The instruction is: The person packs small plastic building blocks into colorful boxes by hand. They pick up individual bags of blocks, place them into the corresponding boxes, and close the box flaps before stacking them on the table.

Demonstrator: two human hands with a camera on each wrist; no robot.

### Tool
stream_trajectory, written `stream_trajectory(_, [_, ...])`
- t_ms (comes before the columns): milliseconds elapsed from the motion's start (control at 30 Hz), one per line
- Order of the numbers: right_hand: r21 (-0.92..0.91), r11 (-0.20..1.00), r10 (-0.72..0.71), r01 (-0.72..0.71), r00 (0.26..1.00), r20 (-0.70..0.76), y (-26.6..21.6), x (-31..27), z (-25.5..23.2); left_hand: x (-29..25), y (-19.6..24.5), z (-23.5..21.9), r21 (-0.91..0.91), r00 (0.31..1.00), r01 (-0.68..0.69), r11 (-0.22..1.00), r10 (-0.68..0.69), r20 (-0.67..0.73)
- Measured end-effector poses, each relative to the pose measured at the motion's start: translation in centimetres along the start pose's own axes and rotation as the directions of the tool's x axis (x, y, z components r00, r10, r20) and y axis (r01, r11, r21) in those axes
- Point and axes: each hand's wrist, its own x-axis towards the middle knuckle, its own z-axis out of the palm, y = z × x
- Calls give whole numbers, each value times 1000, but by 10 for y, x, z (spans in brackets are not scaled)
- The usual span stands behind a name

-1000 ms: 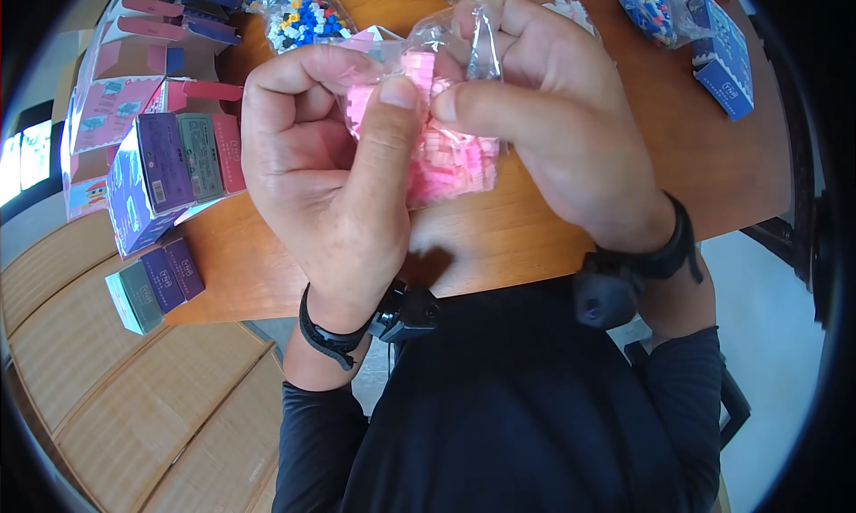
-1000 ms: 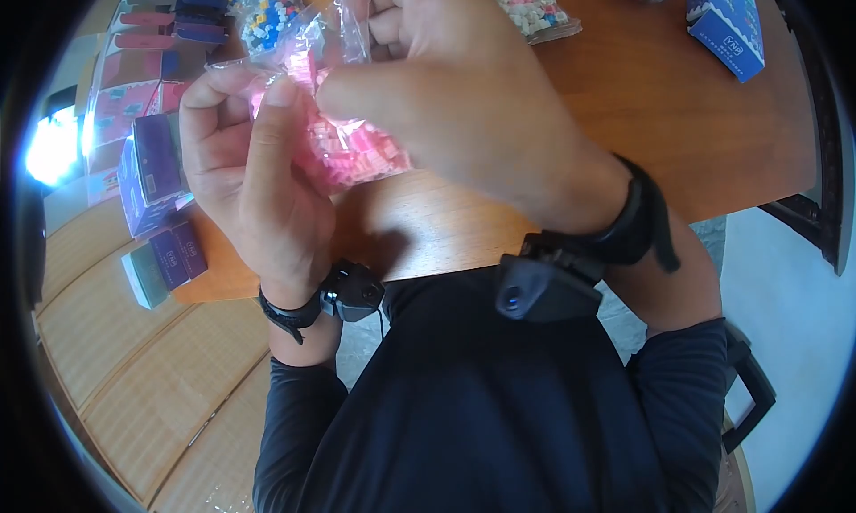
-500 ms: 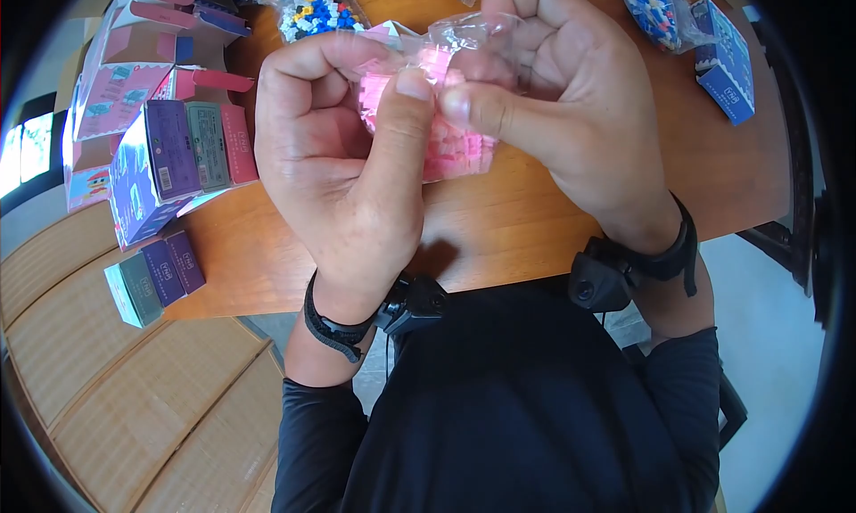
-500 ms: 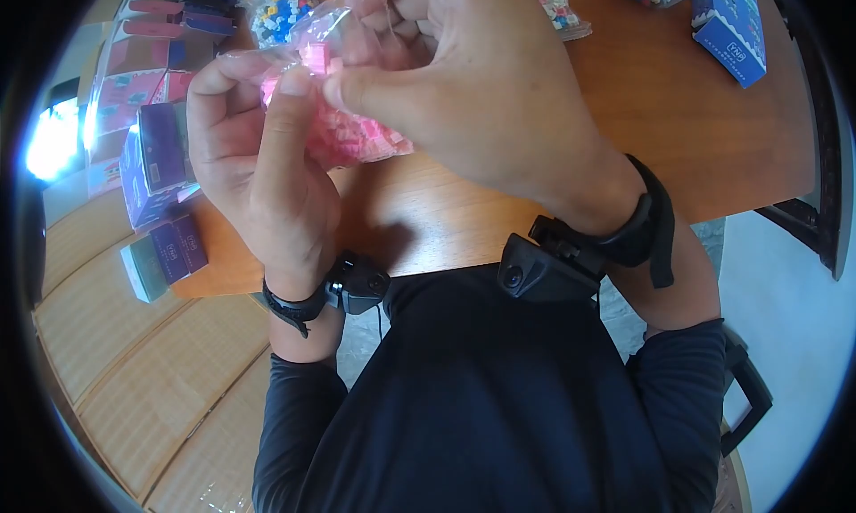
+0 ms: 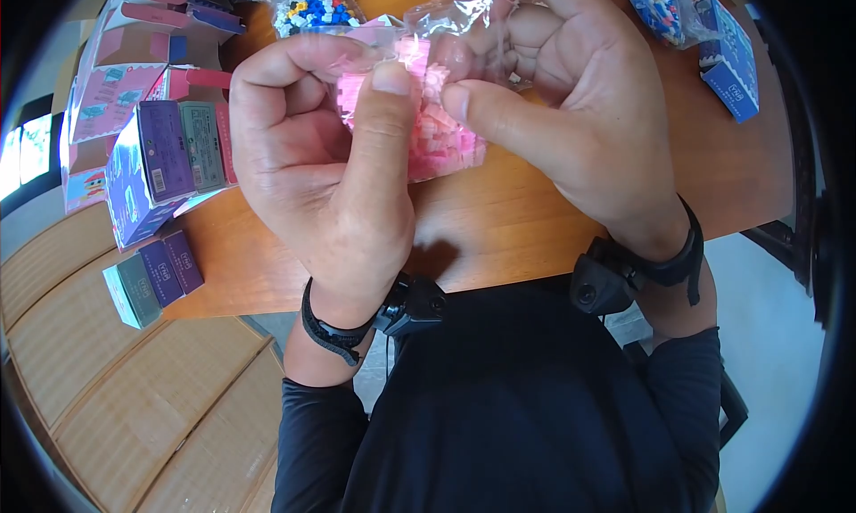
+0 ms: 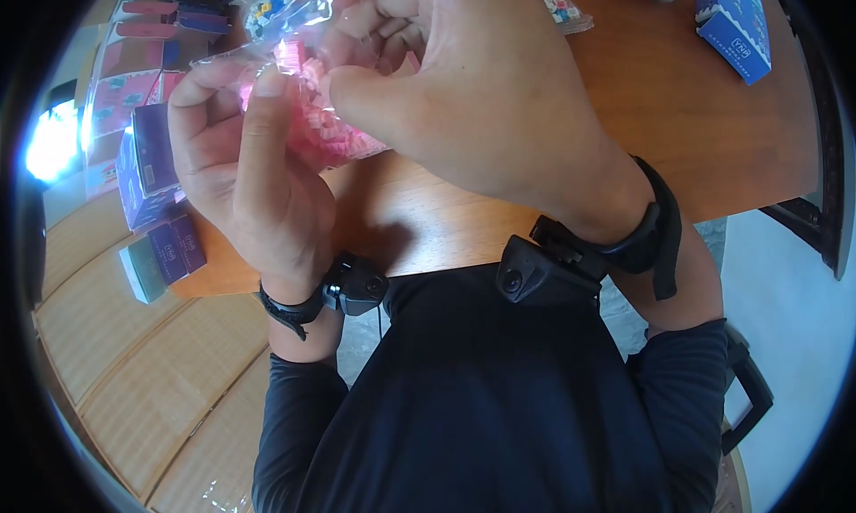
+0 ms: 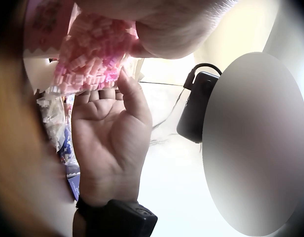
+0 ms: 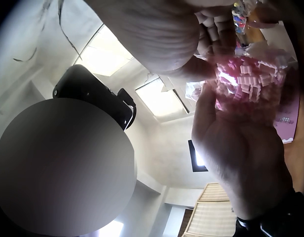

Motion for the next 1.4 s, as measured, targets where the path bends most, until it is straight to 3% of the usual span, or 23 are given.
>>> stream_trajectory(167, [261,964,39,-54,997,61,7,1,-4,1,2,-1,17,1000,18,1000,-17,-21])
stream_trajectory(300, [359,924,117,-132,991,61,7,1,-2,2,2,-1,5,999,11,1000,-11,-31])
stream_trajectory(467, [472,881,-4,-22,999,54,21,2,2,1,0,-1,30,999,0,1000,1,-48])
stream_trajectory(667, [378,895,165,-236,963,213,-7,7,-14,1,-2,-2,44,1000,8,999,-7,-20])
stream_trajectory(867, [376,925,35,-50,998,47,13,2,2,-1,0,2,6,1000,23,1000,-23,-21])
stream_trajectory(1000, [325,940,97,-103,995,34,5,0,3,-3,1,3,-31,999,17,999,-18,-32])
stream_trajectory(1100, [292,954,68,-63,998,-8,6,-1,7,-3,0,3,-19,999,20,1000,-21,-38])
stream_trajectory(1200, [352,934,59,-51,998,-13,13,-2,6,-3,-2,4,-26,1000,15,1000,-16,-27])
stream_trajectory(1400, [301,936,176,-185,983,57,1,2,-4,-5,-3,4,8,1000,-28,1000,28,-6])
